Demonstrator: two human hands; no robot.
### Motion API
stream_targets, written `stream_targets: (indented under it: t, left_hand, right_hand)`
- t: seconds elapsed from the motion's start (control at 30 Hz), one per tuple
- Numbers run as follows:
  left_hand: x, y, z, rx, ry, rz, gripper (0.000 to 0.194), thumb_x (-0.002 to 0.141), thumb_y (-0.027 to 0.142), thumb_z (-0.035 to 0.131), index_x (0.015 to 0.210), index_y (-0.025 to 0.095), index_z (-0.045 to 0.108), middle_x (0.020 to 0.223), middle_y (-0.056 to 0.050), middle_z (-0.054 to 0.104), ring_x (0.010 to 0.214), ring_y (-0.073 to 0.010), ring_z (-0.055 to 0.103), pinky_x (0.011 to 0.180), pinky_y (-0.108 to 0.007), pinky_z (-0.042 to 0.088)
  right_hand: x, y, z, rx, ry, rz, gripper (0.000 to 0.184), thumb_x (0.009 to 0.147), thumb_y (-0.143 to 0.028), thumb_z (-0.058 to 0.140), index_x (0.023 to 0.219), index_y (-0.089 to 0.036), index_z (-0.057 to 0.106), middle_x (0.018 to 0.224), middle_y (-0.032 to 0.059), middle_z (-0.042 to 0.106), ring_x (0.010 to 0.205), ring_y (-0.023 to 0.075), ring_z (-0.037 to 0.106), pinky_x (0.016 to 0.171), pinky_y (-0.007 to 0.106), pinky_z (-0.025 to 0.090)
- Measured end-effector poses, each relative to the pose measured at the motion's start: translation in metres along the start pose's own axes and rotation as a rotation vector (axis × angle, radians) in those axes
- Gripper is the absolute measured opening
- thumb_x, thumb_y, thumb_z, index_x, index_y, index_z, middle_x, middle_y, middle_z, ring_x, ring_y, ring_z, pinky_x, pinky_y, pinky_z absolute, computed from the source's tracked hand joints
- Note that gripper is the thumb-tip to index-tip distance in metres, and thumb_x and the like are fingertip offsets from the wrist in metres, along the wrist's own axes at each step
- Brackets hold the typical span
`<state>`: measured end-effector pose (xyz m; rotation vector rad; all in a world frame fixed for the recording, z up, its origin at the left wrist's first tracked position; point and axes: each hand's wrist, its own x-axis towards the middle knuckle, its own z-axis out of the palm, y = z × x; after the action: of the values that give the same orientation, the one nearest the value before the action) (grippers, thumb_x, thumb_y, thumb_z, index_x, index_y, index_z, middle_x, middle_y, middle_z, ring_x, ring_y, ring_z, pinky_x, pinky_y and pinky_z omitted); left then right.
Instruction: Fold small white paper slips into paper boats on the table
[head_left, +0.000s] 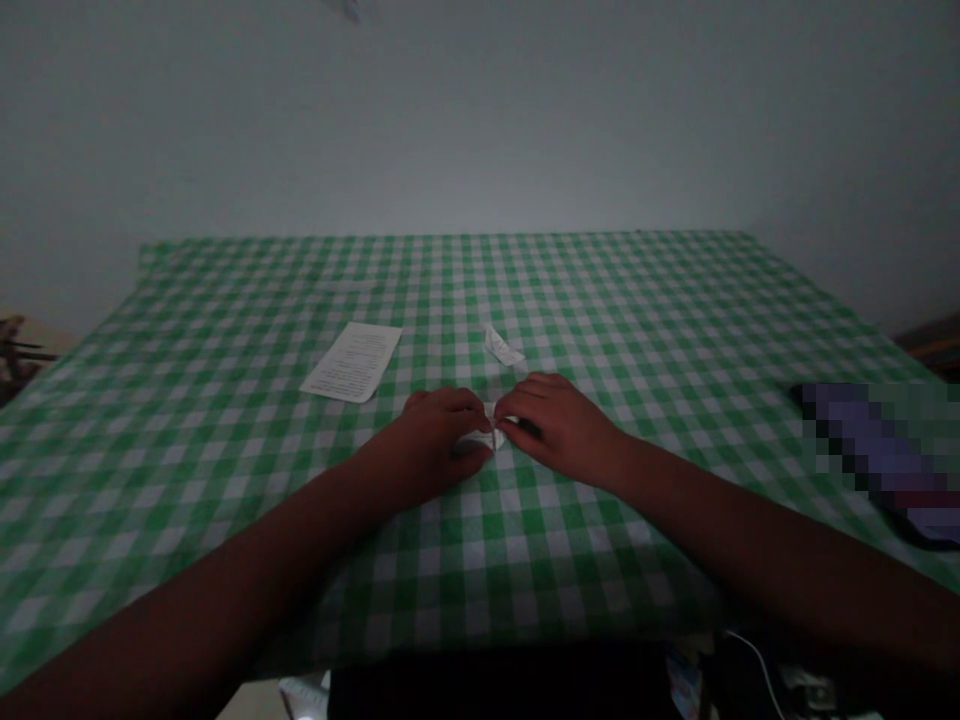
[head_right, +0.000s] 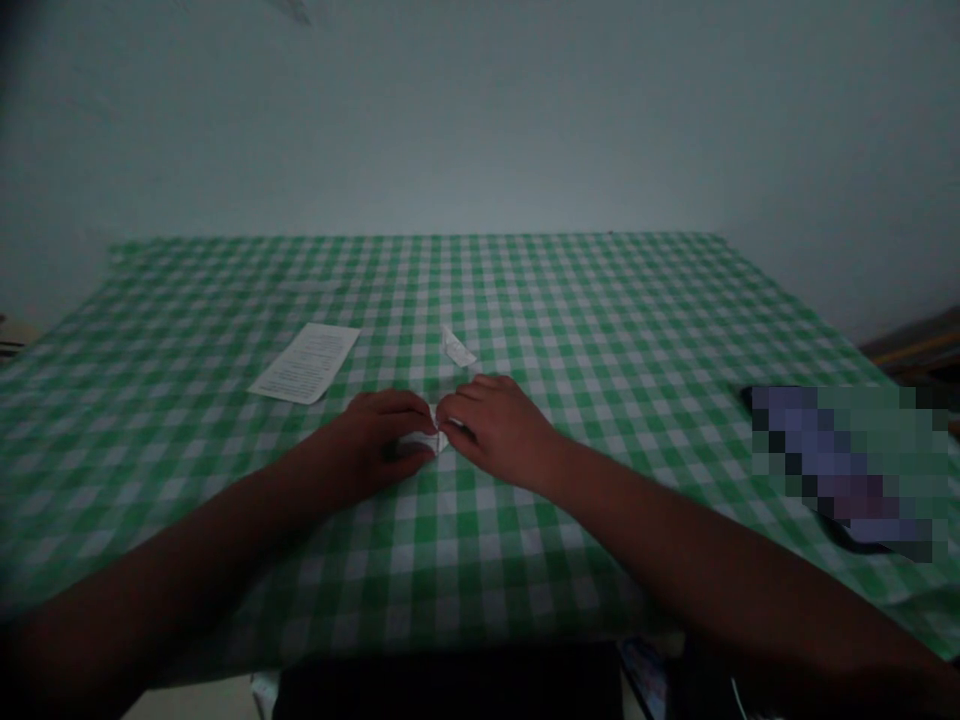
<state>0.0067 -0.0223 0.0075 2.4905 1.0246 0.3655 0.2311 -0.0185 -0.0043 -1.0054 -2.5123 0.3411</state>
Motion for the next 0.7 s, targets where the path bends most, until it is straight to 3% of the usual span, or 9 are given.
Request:
stream_targets:
  t: [0.17,0.37,0.57,0.7]
  left_hand:
    - [0.003,0.003,0.007,0.006,0.076,-0.042,0.018,0.087,0.036,0.070,0.097,0.022,0.067,0.107,-0.003,0.066,0.107,-0.0224,0.060,0.095,-0.042,0.041]
    - [0.007,0.005,0.014,0.045,0.119,-0.078,0.014,0.084,0.032,0.072,0.091,0.021,0.066,0.102,-0.003,0.067,0.101,-0.0224,0.061,0.087,-0.040,0.041]
    - [0.004,0.004,0.010,0.056,0.110,-0.120,0.014,0.085,0.033,0.072,0.093,0.023,0.067,0.104,-0.002,0.067,0.105,-0.0235,0.061,0.090,-0.042,0.039]
    - [0.004,0.000,0.005,0.061,0.124,-0.123,0.013,0.087,0.032,0.070,0.095,0.022,0.067,0.103,-0.002,0.066,0.104,-0.0229,0.061,0.092,-0.042,0.040]
  right_hand:
    - [0.001,0.000,0.002,0.003,-0.007,0.002,0.014,0.097,-0.024,0.055,0.093,-0.017,0.067,0.089,0.0036,0.068,0.088,0.0190,0.058,0.085,0.035,0.039]
    - [0.001,0.001,0.000,0.005,-0.004,-0.002,0.018,0.098,-0.025,0.054,0.093,-0.016,0.069,0.086,0.0045,0.068,0.086,0.0191,0.058,0.084,0.035,0.041]
    - [-0.009,-0.003,-0.012,-0.086,-0.023,-0.096,0.026,0.098,-0.029,0.053,0.115,-0.018,0.069,0.114,0.0089,0.067,0.105,0.0254,0.054,0.090,0.043,0.043]
    - [-0.011,-0.013,-0.018,-0.182,-0.033,-0.118,0.028,0.099,-0.026,0.051,0.119,-0.019,0.068,0.130,0.0071,0.063,0.119,0.0303,0.047,0.095,0.048,0.042]
